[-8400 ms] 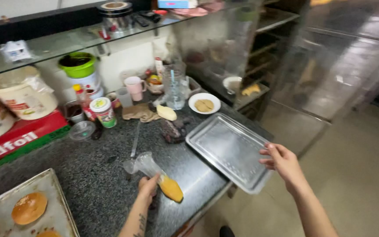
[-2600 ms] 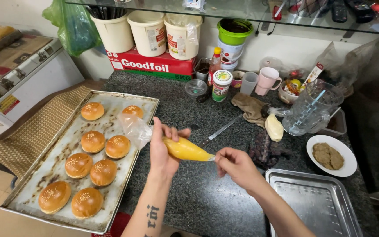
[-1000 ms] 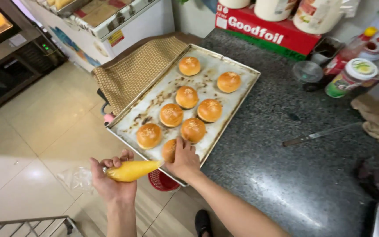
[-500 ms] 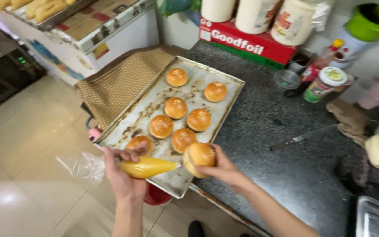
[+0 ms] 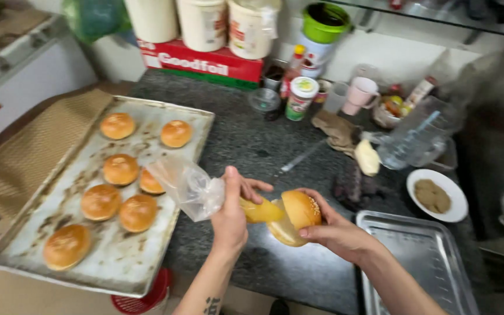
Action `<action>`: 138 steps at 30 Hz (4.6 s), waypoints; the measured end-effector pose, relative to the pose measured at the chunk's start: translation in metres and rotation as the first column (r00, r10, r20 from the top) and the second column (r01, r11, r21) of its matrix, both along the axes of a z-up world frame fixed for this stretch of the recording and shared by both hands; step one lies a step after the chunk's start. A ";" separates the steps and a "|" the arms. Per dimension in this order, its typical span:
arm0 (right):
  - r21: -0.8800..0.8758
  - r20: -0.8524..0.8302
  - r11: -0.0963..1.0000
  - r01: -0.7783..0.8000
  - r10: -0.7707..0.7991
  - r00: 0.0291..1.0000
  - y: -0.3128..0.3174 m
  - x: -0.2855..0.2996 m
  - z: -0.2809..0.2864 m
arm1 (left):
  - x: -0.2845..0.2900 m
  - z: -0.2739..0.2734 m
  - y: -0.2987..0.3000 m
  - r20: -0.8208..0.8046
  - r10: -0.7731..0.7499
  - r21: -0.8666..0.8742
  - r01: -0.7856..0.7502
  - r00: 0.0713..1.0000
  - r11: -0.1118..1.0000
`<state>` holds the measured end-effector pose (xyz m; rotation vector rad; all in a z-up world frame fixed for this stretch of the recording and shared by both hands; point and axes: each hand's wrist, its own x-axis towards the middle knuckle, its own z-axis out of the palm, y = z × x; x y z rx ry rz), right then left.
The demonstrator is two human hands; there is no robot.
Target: Preparing sandwiches by adding spreads and lettuce to burger buns.
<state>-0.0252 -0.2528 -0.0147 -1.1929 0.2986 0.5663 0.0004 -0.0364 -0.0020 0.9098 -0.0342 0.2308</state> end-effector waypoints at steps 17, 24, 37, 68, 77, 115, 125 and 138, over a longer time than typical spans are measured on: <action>0.206 0.065 0.946 0.252 -0.270 0.961 -0.159 -0.053 0.004 | 0.013 0.008 -0.168 -0.015 -0.171 0.190 0.170 0.985 0.967; 0.137 0.045 0.914 0.382 -0.391 0.919 -0.170 -0.064 0.011 | -0.004 0.000 -0.187 0.045 -0.407 0.247 0.385 0.912 0.889; 0.164 0.280 0.942 0.293 -0.330 0.902 -0.163 -0.052 -0.008 | 0.041 -0.004 -0.161 0.180 -0.208 0.065 0.199 0.961 0.978; -0.012 0.151 0.934 0.356 -0.351 0.924 -0.130 -0.007 -0.058 | 0.054 -0.043 -0.063 -0.458 -0.087 -0.484 -0.166 0.884 0.859; -0.102 0.176 0.993 0.056 -0.037 0.984 0.002 0.019 -0.153 | 0.027 -0.032 0.050 -0.418 0.141 -0.506 -0.359 0.897 0.784; -0.878 0.262 0.477 -0.051 0.567 0.781 0.385 0.099 -0.146 | 0.012 -0.054 0.287 -0.457 0.314 -0.570 -0.545 0.832 0.615; -0.365 0.364 0.928 0.074 0.069 0.929 0.205 0.085 -0.083 | 0.025 -0.029 0.225 -0.374 0.264 -0.506 -0.434 0.889 0.746; -0.195 0.088 0.973 0.123 -0.108 0.990 0.028 0.016 -0.027 | 0.039 -0.042 0.013 -0.187 0.144 -0.151 -0.173 0.972 0.973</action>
